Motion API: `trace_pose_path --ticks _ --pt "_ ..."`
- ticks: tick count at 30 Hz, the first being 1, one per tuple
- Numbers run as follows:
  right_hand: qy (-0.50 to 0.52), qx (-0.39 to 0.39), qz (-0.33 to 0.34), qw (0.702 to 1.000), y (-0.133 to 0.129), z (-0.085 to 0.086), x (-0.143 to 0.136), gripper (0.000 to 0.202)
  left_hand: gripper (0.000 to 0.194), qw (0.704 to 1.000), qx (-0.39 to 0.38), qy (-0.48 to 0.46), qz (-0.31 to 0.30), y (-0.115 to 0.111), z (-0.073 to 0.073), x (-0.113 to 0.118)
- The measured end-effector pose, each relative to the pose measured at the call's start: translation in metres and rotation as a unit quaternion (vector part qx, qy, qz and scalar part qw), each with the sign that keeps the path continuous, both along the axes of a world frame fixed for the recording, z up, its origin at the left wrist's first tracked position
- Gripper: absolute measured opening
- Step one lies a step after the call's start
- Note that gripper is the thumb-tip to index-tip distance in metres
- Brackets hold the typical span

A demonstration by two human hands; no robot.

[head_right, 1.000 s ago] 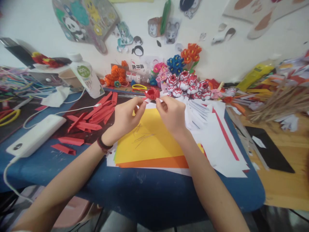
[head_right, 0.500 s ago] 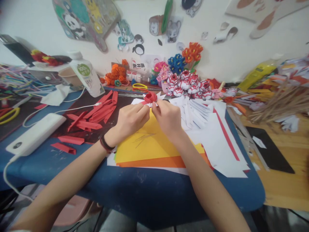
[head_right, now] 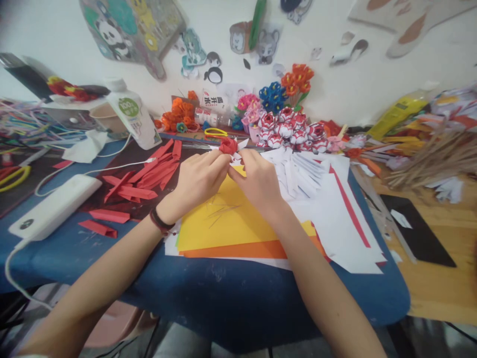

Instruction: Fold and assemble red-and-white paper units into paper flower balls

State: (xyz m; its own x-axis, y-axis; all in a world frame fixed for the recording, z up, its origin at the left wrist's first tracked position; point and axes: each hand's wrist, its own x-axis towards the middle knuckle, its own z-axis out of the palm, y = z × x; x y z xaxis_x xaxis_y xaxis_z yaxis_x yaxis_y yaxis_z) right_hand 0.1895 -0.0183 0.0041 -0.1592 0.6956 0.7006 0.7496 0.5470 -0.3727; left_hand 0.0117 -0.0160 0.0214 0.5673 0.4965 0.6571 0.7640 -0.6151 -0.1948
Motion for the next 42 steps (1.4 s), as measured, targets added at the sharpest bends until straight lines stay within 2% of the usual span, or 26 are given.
trace_pose_path --ticks 7,13,17,18,21,25,30,35,42 --pt "0.033 -0.004 0.009 0.999 0.006 -0.003 0.006 0.022 0.023 1.000 -0.019 -0.004 -0.008 -0.002 0.001 0.002" --pt "0.060 -0.028 0.028 0.997 0.009 0.000 0.008 0.024 0.026 0.986 -0.073 -0.143 -0.034 -0.001 -0.007 0.004" --pt "0.072 -0.044 0.034 0.996 0.009 0.003 0.008 0.020 0.017 0.960 -0.037 -0.273 -0.043 -0.001 0.000 0.000" --pt "0.071 -0.044 0.036 0.996 0.009 0.003 0.008 0.019 0.014 0.956 -0.048 -0.287 -0.044 0.000 0.003 -0.001" --pt "0.058 -0.034 0.039 0.997 0.009 0.001 0.007 0.017 0.015 0.962 -0.075 -0.260 -0.033 0.002 0.007 -0.003" --pt "0.036 -0.029 0.038 0.998 0.008 -0.002 0.004 0.018 0.016 0.966 -0.088 -0.237 -0.043 0.005 0.002 -0.002" --pt "0.066 -0.037 0.051 0.996 0.007 -0.002 -0.002 0.013 0.017 0.962 -0.108 -0.244 -0.050 0.005 -0.001 -0.001" --pt "0.077 -0.045 0.091 0.992 0.004 0.001 -0.005 0.010 0.015 0.938 -0.156 -0.307 -0.033 0.004 0.007 -0.003" --pt "0.061 -0.018 0.090 0.994 0.002 0.000 -0.006 0.012 0.014 0.894 -0.233 -0.383 -0.001 0.009 0.010 -0.005"
